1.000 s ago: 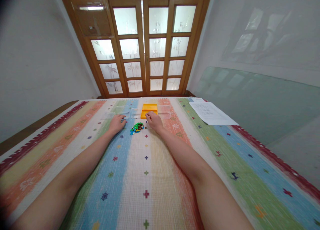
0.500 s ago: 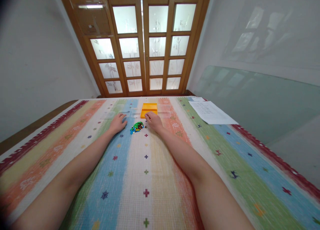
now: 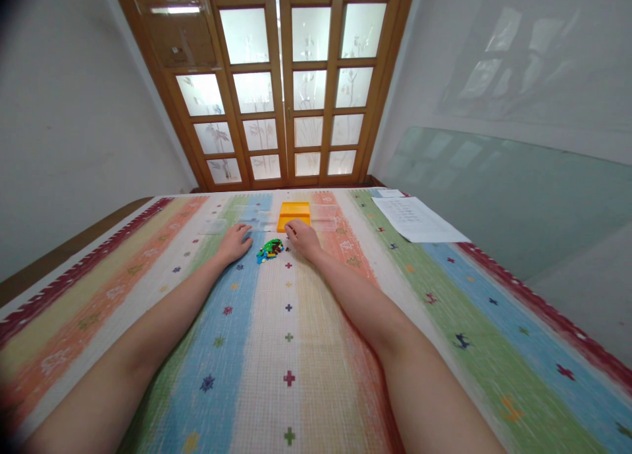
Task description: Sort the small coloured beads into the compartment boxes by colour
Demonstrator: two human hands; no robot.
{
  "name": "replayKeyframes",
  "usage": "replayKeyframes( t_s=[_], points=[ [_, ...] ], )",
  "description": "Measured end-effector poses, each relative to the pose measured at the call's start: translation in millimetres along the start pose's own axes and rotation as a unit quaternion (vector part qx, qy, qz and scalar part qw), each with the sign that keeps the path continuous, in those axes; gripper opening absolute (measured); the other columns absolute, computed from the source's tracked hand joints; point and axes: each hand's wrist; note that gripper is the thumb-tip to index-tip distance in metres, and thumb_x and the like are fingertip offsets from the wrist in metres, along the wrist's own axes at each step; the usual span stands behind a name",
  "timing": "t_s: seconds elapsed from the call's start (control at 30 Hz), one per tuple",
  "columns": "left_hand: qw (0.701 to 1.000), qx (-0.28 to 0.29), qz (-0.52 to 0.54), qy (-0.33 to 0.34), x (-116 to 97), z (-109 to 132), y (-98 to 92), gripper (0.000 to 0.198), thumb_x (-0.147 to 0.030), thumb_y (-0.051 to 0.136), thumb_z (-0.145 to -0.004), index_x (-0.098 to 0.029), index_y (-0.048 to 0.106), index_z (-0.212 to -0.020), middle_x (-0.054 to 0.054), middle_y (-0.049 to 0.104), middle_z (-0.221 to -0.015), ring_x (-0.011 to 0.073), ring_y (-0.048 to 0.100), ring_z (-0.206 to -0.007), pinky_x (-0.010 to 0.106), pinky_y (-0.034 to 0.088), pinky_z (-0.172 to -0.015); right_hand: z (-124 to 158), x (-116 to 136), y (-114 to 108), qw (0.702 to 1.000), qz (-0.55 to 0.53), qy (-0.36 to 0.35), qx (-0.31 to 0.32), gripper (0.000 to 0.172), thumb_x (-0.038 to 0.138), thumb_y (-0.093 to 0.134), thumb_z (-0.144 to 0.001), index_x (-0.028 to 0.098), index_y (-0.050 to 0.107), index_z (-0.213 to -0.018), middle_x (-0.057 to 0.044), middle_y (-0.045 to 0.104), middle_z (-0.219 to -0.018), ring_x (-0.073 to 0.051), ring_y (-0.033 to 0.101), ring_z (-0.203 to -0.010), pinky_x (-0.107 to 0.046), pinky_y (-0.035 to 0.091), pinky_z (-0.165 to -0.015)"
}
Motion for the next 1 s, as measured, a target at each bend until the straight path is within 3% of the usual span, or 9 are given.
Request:
replayKeyframes(
  t_s=[0.73, 0.87, 1.0],
  points=[
    [1.000, 0.007, -0.002, 0.004, -6, 2, -1.3, 0.053, -0.033, 0.056, -0.097, -0.018, 0.059, -0.148, 0.015, 0.054, -0.154, 0.0317, 0.053, -0.139, 0.046, 0.042, -0.120, 1, -1, 0, 1.000, -0.001, -0.003, -0.001, 0.025, 0.032, 0.048, -0.108, 0.022, 0.070, -0.099, -0.007, 0.070, -0.099, -0.021, 0.061, -0.092, -0.030, 0.042, -0.081],
    [0.998, -0.030, 0.019, -0.043, -5, 0, -10.1, 0.051, -0.033, 0.054, -0.098, -0.021, 0.059, -0.148, 0.012, 0.054, -0.153, 0.0302, 0.057, -0.135, 0.043, 0.047, -0.115, 1, -1, -1, 1.000, 0.001, -0.001, -0.002, 0.026, 0.033, 0.048, -0.108, 0.022, 0.070, -0.099, -0.007, 0.071, -0.100, -0.021, 0.062, -0.092, -0.030, 0.043, -0.081],
    [0.989, -0.085, -0.006, -0.117, 11, -3, -23.3, 0.046, -0.033, 0.053, -0.097, -0.020, 0.066, -0.139, 0.014, 0.060, -0.142, 0.0330, 0.055, -0.133, 0.047, 0.043, -0.118, 2, -1, -2, 1.000, 0.002, 0.004, -0.004, 0.024, 0.031, 0.049, -0.107, 0.022, 0.070, -0.099, -0.006, 0.071, -0.100, -0.021, 0.062, -0.092, -0.030, 0.042, -0.080]
  ],
)
Point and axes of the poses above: each hand's wrist, its own z-axis away from the middle knuckle, its own y-axis out of the palm, x = y × z
